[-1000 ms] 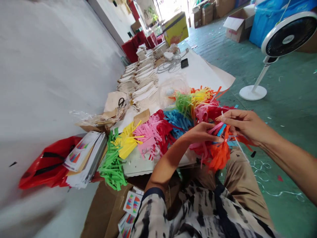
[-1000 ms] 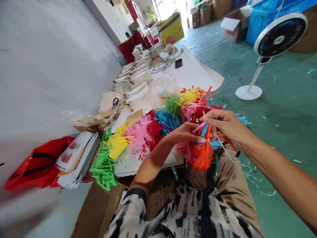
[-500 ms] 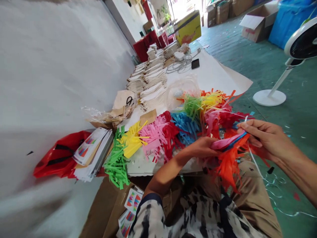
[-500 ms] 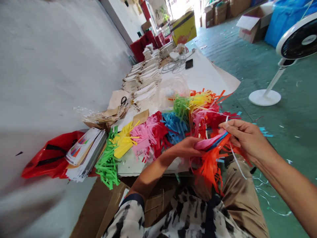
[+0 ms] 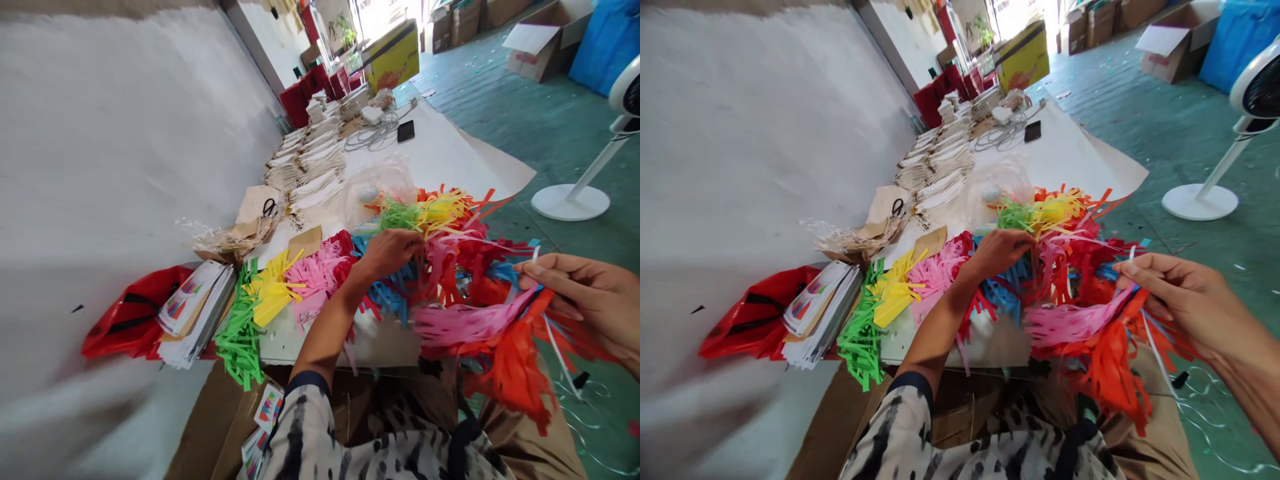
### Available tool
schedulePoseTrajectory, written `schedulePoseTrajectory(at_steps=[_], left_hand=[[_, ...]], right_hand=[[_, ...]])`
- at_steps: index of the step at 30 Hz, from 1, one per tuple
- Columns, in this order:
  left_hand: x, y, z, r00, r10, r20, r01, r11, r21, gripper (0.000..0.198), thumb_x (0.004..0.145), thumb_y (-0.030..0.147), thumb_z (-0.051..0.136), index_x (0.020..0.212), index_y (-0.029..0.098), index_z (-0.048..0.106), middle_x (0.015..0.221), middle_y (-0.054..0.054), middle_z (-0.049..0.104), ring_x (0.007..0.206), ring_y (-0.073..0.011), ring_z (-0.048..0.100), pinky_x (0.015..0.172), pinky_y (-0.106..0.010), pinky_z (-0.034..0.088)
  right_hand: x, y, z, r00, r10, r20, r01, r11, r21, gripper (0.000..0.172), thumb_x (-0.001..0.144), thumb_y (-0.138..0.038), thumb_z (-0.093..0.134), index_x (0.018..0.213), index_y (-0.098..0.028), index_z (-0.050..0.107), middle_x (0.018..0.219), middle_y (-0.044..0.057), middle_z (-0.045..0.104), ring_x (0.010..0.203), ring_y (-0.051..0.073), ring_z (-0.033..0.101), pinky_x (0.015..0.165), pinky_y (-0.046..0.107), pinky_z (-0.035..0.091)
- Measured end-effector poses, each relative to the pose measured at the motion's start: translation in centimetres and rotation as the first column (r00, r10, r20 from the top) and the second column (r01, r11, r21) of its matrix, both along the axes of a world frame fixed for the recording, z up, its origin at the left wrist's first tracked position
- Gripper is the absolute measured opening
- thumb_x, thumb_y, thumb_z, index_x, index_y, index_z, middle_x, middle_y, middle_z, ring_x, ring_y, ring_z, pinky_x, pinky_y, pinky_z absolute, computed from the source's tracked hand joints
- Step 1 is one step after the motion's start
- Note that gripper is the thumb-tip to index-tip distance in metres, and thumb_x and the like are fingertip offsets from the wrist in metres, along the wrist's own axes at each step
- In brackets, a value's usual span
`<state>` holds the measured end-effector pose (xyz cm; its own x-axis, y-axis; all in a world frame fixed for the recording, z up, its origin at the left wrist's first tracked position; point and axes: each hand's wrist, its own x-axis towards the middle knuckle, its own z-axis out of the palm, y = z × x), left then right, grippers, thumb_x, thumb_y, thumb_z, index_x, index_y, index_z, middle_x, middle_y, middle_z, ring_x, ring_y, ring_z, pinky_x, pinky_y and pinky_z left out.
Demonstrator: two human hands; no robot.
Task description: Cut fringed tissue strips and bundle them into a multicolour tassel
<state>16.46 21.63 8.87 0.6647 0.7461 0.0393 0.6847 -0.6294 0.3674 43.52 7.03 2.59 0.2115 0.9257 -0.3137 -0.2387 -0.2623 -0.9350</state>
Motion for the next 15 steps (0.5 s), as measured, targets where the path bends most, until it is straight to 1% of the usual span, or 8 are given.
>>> schedulePoseTrajectory(at_steps=[2,3,5,6,8,10,13,15], left_hand=[[0.9,0.6,-0.1,0.992,0.126,-0.031,-0.121,0.984,0.128,0.034,0.101,0.023,0.054,0.129,0.029,0.073,0.13,-0.005,0.076,0.114,-0.023,0.071,0.091,-0.032,0.053],[1.2,0.8,0.0,0.977,0.212,-0.018,-0.205,0.962,0.181,0.035,0.102,0.023,0.053,0.131,0.029,0.072,0.132,-0.005,0.075,0.115,-0.0235,0.07,0.091,-0.032,0.053],[1.6,1.1,0.4,0.941,0.337,0.02,-0.332,0.911,0.245,0.031,0.102,0.026,0.053,0.126,0.027,0.073,0.126,-0.005,0.076,0.113,-0.024,0.07,0.09,-0.033,0.053],[1.8,1.3,0.6,0.933,0.359,0.038,-0.356,0.897,0.263,0.027,0.102,0.026,0.056,0.122,0.026,0.073,0.122,-0.006,0.076,0.111,-0.0238,0.07,0.087,-0.032,0.052],[2.3,1.6,0.9,0.946,0.321,0.051,-0.321,0.9,0.296,0.023,0.099,0.027,0.062,0.12,0.024,0.072,0.12,-0.006,0.074,0.104,-0.0227,0.07,0.081,-0.032,0.051],[2.8,2.0,0.6,0.969,0.246,0.023,-0.239,0.913,0.331,0.027,0.097,0.032,0.068,0.123,0.025,0.071,0.123,-0.006,0.07,0.099,-0.0217,0.069,0.074,-0.031,0.049],[3.5,2.4,-0.5,0.979,0.184,-0.088,-0.142,0.925,0.351,0.032,0.095,0.045,0.072,0.12,0.025,0.072,0.122,-0.007,0.067,0.096,-0.0214,0.067,0.072,-0.032,0.047],[3.7,2.6,-1.3,0.968,0.198,-0.155,-0.127,0.917,0.378,0.03,0.095,0.045,0.072,0.114,0.022,0.074,0.118,-0.009,0.065,0.099,-0.0224,0.066,0.073,-0.031,0.047]], right_hand=[[-0.1,0.0,-0.3,0.999,0.032,-0.036,-0.033,0.999,-0.027,0.045,0.06,-0.055,0.094,0.077,-0.019,0.073,0.061,-0.002,0.055,0.039,-0.001,0.028,0.033,0.014,0.019],[-0.1,0.0,-0.4,0.999,0.039,-0.033,-0.04,0.999,-0.035,0.045,0.061,-0.055,0.094,0.077,-0.019,0.072,0.061,-0.002,0.056,0.039,-0.001,0.028,0.033,0.014,0.019],[0.0,0.2,-0.6,0.999,0.045,-0.015,-0.045,0.998,-0.042,0.045,0.06,-0.056,0.094,0.078,-0.019,0.073,0.064,-0.002,0.057,0.04,0.0,0.029,0.033,0.014,0.019],[0.0,0.3,-0.7,0.999,0.041,-0.007,-0.041,0.998,-0.041,0.046,0.059,-0.056,0.094,0.079,-0.02,0.074,0.065,-0.001,0.058,0.04,0.0,0.029,0.033,0.014,0.019],[0.0,0.5,-0.8,1.0,0.025,0.004,-0.025,0.999,-0.038,0.045,0.058,-0.056,0.094,0.079,-0.022,0.075,0.065,0.0,0.06,0.04,0.002,0.028,0.032,0.016,0.018],[-0.1,0.6,-0.8,1.0,0.02,0.006,-0.02,0.999,-0.036,0.042,0.057,-0.056,0.094,0.076,-0.023,0.075,0.064,0.001,0.059,0.039,0.003,0.029,0.031,0.019,0.019],[-0.3,0.6,-0.8,1.0,0.023,-0.013,-0.024,0.999,-0.027,0.038,0.058,-0.054,0.094,0.073,-0.024,0.075,0.065,0.002,0.06,0.04,0.004,0.029,0.03,0.02,0.02],[-0.4,0.6,-0.7,0.999,0.012,-0.03,-0.013,1.0,-0.018,0.038,0.058,-0.054,0.094,0.073,-0.025,0.076,0.067,0.002,0.061,0.041,0.003,0.028,0.031,0.02,0.021]])
